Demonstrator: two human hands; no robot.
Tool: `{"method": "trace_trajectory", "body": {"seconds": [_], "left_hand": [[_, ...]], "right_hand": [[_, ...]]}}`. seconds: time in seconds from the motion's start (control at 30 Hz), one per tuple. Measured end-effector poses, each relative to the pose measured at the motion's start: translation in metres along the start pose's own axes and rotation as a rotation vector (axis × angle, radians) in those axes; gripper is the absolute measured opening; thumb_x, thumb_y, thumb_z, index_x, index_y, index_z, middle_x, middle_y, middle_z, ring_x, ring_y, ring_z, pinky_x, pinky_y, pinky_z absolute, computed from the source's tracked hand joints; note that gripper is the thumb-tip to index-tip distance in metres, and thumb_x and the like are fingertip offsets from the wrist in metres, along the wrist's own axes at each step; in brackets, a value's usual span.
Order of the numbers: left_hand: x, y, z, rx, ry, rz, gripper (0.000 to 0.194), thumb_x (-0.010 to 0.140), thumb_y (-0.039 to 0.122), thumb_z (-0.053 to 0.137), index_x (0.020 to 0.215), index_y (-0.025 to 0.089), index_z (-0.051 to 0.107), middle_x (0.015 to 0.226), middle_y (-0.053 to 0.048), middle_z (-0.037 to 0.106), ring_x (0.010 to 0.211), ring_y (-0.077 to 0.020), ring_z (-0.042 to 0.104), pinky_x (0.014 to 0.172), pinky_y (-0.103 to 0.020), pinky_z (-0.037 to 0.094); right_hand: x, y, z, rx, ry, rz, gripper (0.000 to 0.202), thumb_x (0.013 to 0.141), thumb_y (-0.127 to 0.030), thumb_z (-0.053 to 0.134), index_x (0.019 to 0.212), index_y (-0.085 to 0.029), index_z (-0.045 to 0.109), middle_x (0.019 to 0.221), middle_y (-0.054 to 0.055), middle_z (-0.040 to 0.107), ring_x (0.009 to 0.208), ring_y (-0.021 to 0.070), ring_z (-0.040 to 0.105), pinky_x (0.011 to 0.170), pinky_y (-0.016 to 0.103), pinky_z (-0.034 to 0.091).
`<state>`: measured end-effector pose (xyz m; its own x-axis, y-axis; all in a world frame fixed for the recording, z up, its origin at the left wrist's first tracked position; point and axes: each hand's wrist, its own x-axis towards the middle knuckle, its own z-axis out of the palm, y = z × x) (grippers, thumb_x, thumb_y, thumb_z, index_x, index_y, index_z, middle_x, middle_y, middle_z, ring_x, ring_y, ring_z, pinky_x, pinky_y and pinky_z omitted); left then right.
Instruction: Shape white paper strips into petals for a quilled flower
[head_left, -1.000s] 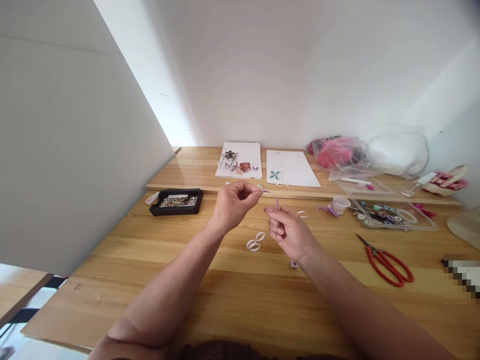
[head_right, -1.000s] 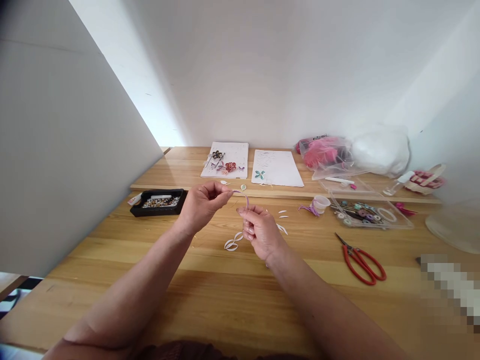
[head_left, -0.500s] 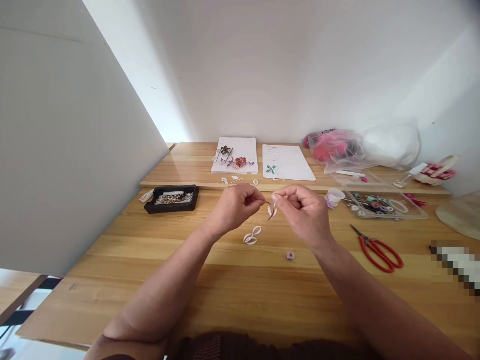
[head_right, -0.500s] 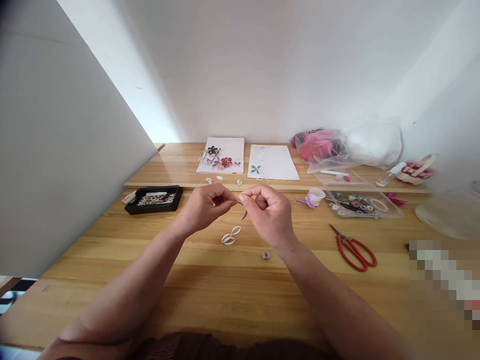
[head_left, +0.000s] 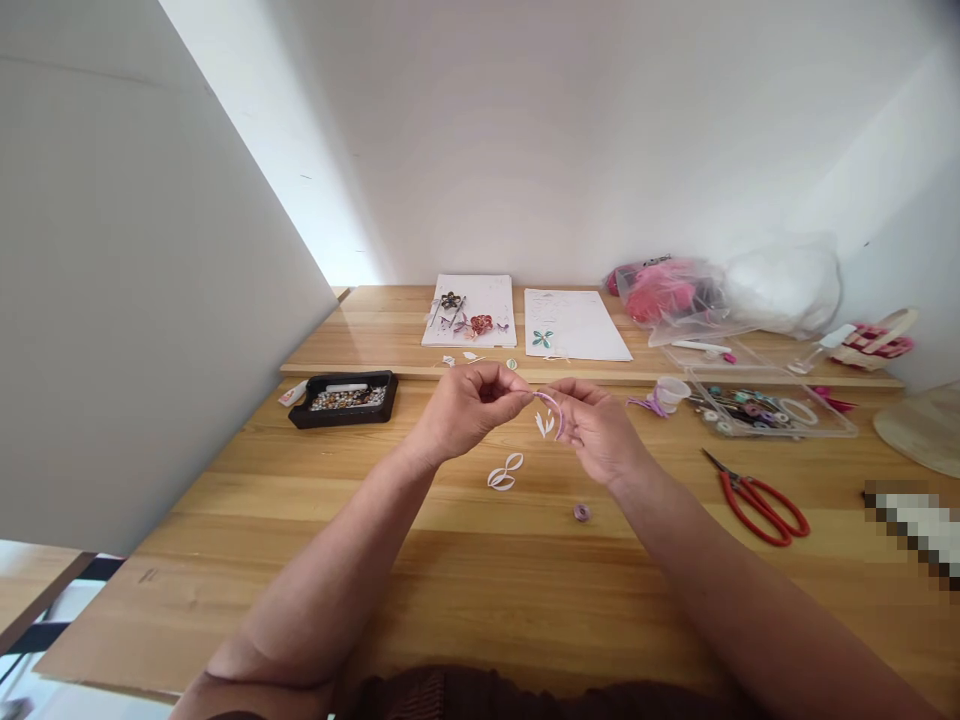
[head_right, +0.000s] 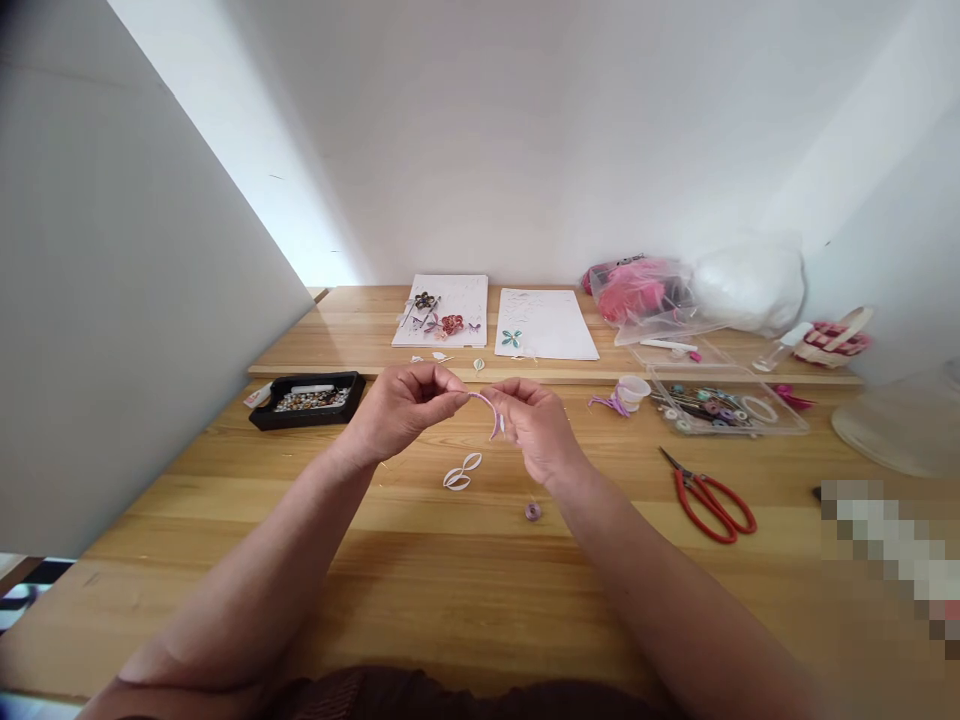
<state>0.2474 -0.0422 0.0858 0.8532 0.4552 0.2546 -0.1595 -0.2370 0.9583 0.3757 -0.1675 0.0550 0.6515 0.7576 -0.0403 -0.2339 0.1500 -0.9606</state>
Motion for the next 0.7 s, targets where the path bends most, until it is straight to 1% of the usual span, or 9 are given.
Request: {"method": "trace_trajectory", "body": {"seconds": [0.07,0.17,0.23,0.3,0.4,0.47,0.53,0.6,0.7], "left_hand": [[0.002,0.0,0.001,-0.04,0.066,0.005,0.021,0.077,0.033,0.075,0.075,0.015,0.066,0.066,0.0,0.061,0.057,-0.0072,0.047,0.053,-0.022,0.038],[0.004,-0.004,0.002,-0.06,0.188,-0.005,0.02,0.076,0.033,0.075,0.077,0.015,0.067,0.07,-0.001,0.064,0.059,-0.0075,0.051,0.057,-0.022,0.042],[0.005,-0.008,0.003,-0.042,0.268,-0.012,0.019,0.076,0.032,0.075,0.076,0.015,0.067,0.071,-0.001,0.066,0.06,-0.0079,0.052,0.058,-0.022,0.043],[0.006,-0.011,0.002,0.006,0.336,-0.008,0.017,0.075,0.03,0.075,0.075,0.015,0.067,0.071,-0.001,0.066,0.061,-0.0085,0.053,0.058,-0.022,0.044],[0.008,-0.013,0.0,0.104,0.381,0.015,0.013,0.074,0.027,0.073,0.074,0.016,0.067,0.069,-0.001,0.065,0.06,-0.0088,0.052,0.056,-0.022,0.042],[0.008,-0.012,-0.002,0.144,0.367,0.018,0.011,0.073,0.025,0.072,0.073,0.015,0.067,0.068,-0.001,0.064,0.059,-0.0089,0.051,0.055,-0.022,0.041],[0.007,-0.01,-0.003,0.153,0.33,0.0,0.011,0.073,0.025,0.072,0.073,0.015,0.067,0.067,0.0,0.064,0.059,-0.0087,0.05,0.055,-0.022,0.041],[0.006,-0.007,-0.003,0.153,0.276,-0.027,0.012,0.074,0.026,0.073,0.073,0.015,0.068,0.065,0.0,0.063,0.057,-0.0082,0.049,0.054,-0.022,0.039],[0.004,-0.003,-0.002,0.147,0.183,-0.067,0.014,0.074,0.027,0.073,0.07,0.015,0.067,0.06,0.002,0.058,0.053,-0.0071,0.043,0.05,-0.021,0.034]], "right_hand": [[-0.001,0.004,0.003,0.142,-0.059,0.165,0.025,0.06,-0.032,0.085,0.07,-0.019,0.066,0.048,-0.01,0.037,0.043,0.0048,0.021,0.041,0.022,0.016],[-0.006,0.012,0.009,0.275,-0.12,0.314,0.026,0.06,-0.027,0.084,0.07,-0.017,0.063,0.052,-0.009,0.038,0.044,0.0042,0.024,0.041,0.019,0.019],[-0.011,0.016,0.014,0.301,-0.13,0.338,0.027,0.06,-0.027,0.084,0.069,-0.017,0.061,0.053,-0.009,0.041,0.046,0.0043,0.026,0.041,0.019,0.022],[-0.017,0.018,0.02,0.274,-0.114,0.302,0.028,0.06,-0.028,0.085,0.067,-0.018,0.06,0.052,-0.009,0.04,0.046,0.0046,0.027,0.042,0.019,0.022],[-0.024,0.018,0.026,0.156,-0.045,0.178,0.03,0.063,-0.032,0.085,0.064,-0.019,0.058,0.05,-0.009,0.038,0.045,0.0054,0.025,0.042,0.022,0.018],[-0.026,0.014,0.026,0.022,0.01,0.034,0.027,0.068,-0.035,0.083,0.066,-0.02,0.061,0.051,-0.008,0.04,0.046,0.0063,0.024,0.043,0.024,0.018],[-0.026,0.009,0.022,-0.168,0.064,-0.167,0.021,0.074,-0.037,0.079,0.07,-0.02,0.066,0.053,-0.007,0.041,0.048,0.0079,0.027,0.046,0.026,0.022],[-0.026,0.001,0.016,-0.384,0.125,-0.371,0.016,0.079,-0.035,0.075,0.073,-0.021,0.07,0.053,-0.007,0.038,0.05,0.0096,0.029,0.05,0.027,0.027],[-0.024,-0.009,0.007,-0.606,0.204,-0.58,0.011,0.083,-0.032,0.073,0.078,-0.022,0.073,0.05,-0.008,0.032,0.049,0.01,0.028,0.051,0.028,0.028]]}}
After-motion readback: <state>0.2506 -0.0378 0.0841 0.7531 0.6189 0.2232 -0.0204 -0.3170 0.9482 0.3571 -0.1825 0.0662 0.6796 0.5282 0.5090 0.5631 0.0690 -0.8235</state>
